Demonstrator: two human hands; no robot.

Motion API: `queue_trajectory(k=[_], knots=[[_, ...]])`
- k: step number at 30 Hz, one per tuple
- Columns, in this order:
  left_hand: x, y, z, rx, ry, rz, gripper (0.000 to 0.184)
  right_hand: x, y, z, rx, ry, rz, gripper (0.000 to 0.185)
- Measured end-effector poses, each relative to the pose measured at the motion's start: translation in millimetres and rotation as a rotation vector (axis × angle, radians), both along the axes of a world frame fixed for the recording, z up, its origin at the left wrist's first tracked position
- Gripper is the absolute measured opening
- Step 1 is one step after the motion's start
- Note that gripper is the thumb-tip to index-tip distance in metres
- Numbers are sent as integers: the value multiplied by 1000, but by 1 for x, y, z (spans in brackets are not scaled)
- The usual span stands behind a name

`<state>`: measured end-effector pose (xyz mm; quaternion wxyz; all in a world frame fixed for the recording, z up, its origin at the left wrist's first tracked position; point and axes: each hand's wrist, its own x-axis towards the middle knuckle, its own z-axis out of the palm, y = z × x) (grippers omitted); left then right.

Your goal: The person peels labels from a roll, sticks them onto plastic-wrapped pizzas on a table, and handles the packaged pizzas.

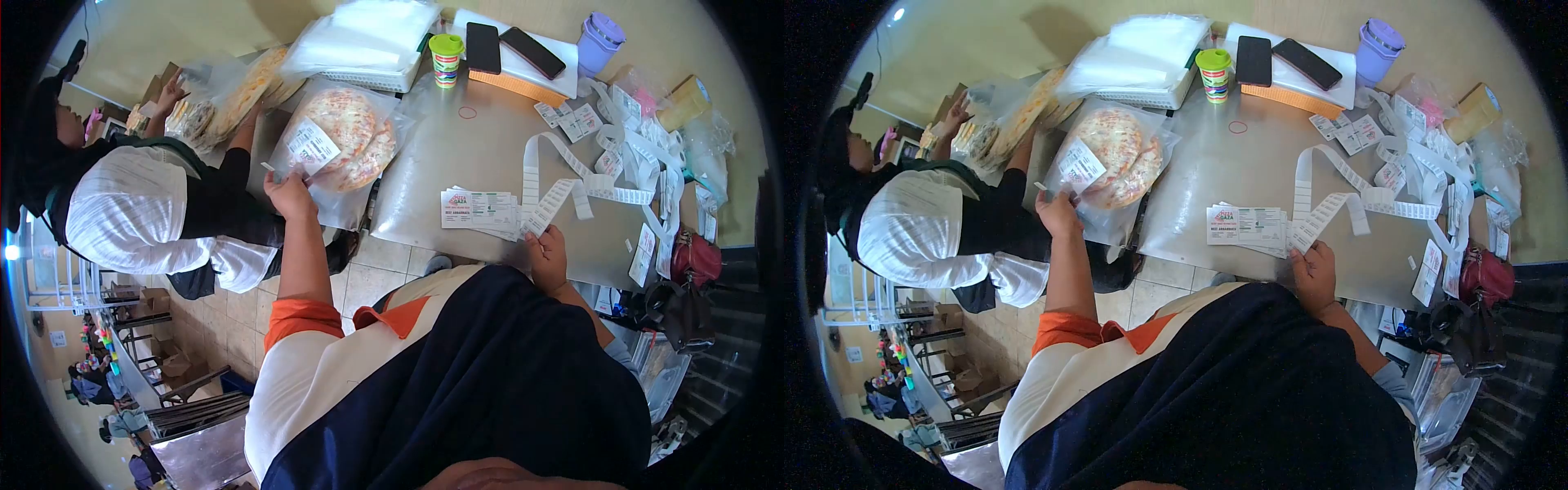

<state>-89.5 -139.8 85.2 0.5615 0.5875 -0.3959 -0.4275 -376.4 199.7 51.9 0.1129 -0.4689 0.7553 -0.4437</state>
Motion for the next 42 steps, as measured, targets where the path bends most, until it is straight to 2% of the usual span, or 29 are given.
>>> queue_trajectory(k=[3,6,9,12,13,14,15,16,18,21,24,30,36,39,42], knots=[[-1,-1,4,45,-61,-95,66,0,-1,-2,-2,-1,-16,23],[10,5,-17,-221,-522,118,59,-1,0,-2,11,35,-46,22],[2,51,1,-642,-1054,301,46,-3,-1,3,-28,84,-75,20],[-22,83,5,-712,-803,-316,31,-7,-2,0,-52,182,-101,18],[-38,91,5,-542,-555,-587,20,-12,-3,-3,-31,210,-85,17],[-54,96,-5,-254,-281,-829,16,-14,-3,-5,-10,237,-66,17],[-70,101,-9,-85,-253,-1033,14,-16,-4,-7,15,218,-43,17],[-87,104,-16,-29,-296,-1169,15,-17,-7,-8,38,198,-17,17],[-123,110,-24,96,-510,-1296,19,-15,-14,-15,55,200,15,18],[-162,122,-30,151,-738,-1451,22,-11,-21,-15,99,256,90,19],[-174,134,-47,-43,-982,-1369,22,-12,-24,-19,232,337,166,22],[-176,151,-51,-49,-1017,-1187,21,-9,-28,-17,364,285,117,25],[-176,165,-57,-247,-1154,-1081,26,-10,-30,-18,395,291,97,24],[-178,165,-47,-270,-1347,-1077,32,-10,-32,-15,426,308,102,23],[-175,155,-26,-73,-1491,-1086,39,-8,-34,-8,464,339,112,23]])
